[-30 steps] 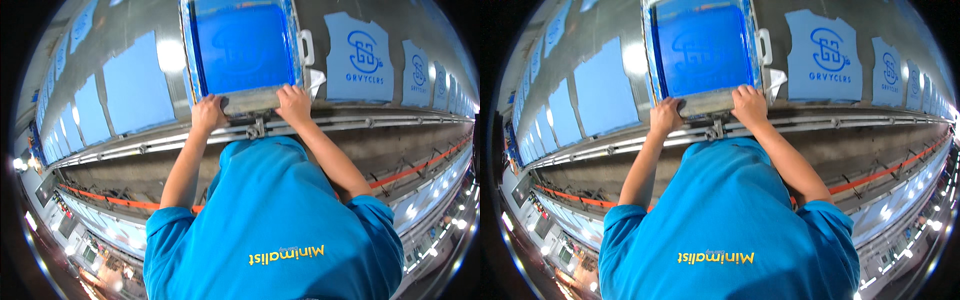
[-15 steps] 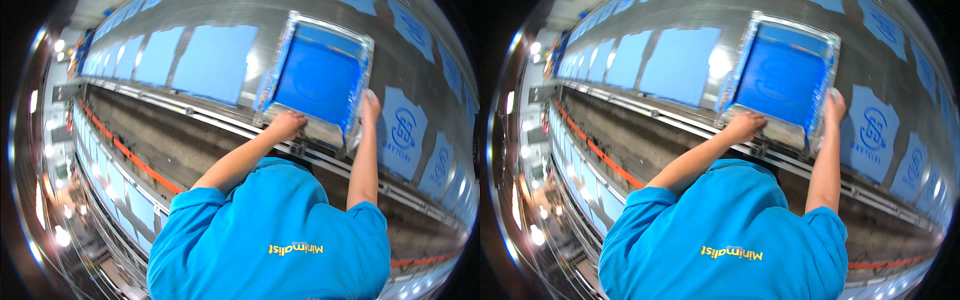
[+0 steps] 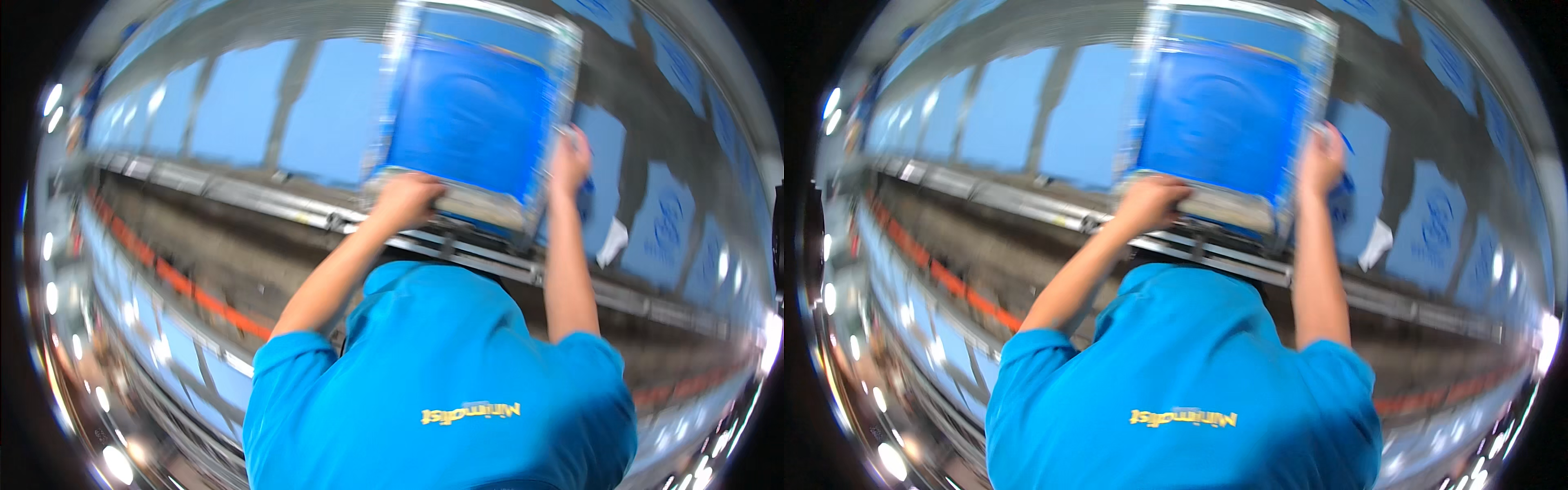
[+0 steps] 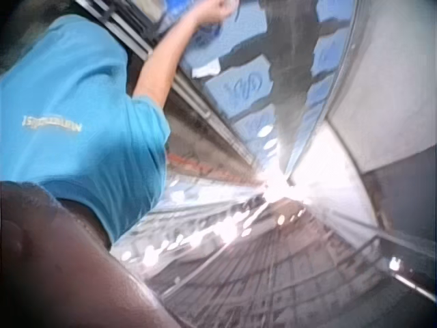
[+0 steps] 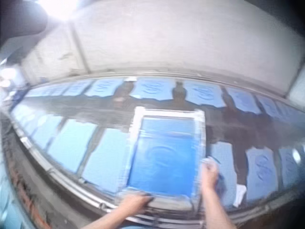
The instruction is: The person aligns a screen printing frame over a light blue t-shirt on a conveyor, then uses a squeegee to pull blue ink across the screen, transferring a logo onto the fabric. The process is repeated on multiple shirts as they move along the line.
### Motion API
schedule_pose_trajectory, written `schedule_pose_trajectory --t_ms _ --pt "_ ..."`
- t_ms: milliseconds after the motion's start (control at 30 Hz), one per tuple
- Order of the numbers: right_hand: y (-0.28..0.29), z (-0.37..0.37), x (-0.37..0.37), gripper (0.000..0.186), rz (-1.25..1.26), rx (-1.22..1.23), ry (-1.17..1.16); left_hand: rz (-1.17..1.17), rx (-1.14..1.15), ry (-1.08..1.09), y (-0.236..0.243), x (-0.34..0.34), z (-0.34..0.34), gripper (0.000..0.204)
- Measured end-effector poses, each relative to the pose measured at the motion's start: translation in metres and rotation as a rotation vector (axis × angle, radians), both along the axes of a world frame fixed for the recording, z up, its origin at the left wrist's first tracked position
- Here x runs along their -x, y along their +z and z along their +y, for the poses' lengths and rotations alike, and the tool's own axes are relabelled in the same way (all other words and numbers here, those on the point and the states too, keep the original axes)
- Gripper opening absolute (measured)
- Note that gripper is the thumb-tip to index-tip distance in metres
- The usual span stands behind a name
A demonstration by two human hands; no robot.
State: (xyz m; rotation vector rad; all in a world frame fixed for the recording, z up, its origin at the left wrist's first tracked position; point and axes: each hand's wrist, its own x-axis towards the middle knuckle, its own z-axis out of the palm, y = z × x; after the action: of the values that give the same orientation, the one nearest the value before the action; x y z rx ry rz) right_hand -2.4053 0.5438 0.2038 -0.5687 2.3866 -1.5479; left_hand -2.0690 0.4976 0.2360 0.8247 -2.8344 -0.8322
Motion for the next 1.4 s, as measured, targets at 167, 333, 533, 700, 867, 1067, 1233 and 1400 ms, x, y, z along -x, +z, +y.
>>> schedule_pose_trajectory --t_ms 167,333,533,700,867,1067,1233,1400 --pt "-0.013 -0.068 -0.107 0.033 -0.012 0.002 -0.031 -0.068 -0.076 0.124 0.043 -0.095 -0.062 0.049" --pt "0.011 -0.065 -0.169 0.037 -0.036 -0.126 -0.140 -0.157 -0.122 0.117 0.076 -0.147 -0.040 0.057" --pt "0.030 -0.068 -0.193 0.044 -0.035 -0.237 -0.048 -0.119 -0.081 0.001 0.058 -0.185 -0.050 0.065" --pt "0.014 -0.075 -0.199 0.043 0.001 -0.275 -0.052 -0.220 0.049 -0.093 0.069 -0.194 -0.050 0.064" --pt "0.000 -0.071 -0.194 0.044 0.118 -0.195 0.036 -0.315 -0.023 -0.084 0.071 -0.169 -0.108 0.046" --pt "-0.003 -0.069 -0.186 0.048 0.061 -0.160 0.044 -0.212 0.122 -0.075 0.059 -0.107 -0.210 0.038" --pt "-0.008 -0.064 -0.189 0.050 0.017 -0.167 0.051 -0.178 0.191 -0.090 0.054 -0.061 -0.293 0.035" --pt "0.020 -0.075 -0.181 0.054 -0.363 -0.232 -0.020 -0.316 0.067 -0.119 0.061 -0.056 -0.323 0.033"
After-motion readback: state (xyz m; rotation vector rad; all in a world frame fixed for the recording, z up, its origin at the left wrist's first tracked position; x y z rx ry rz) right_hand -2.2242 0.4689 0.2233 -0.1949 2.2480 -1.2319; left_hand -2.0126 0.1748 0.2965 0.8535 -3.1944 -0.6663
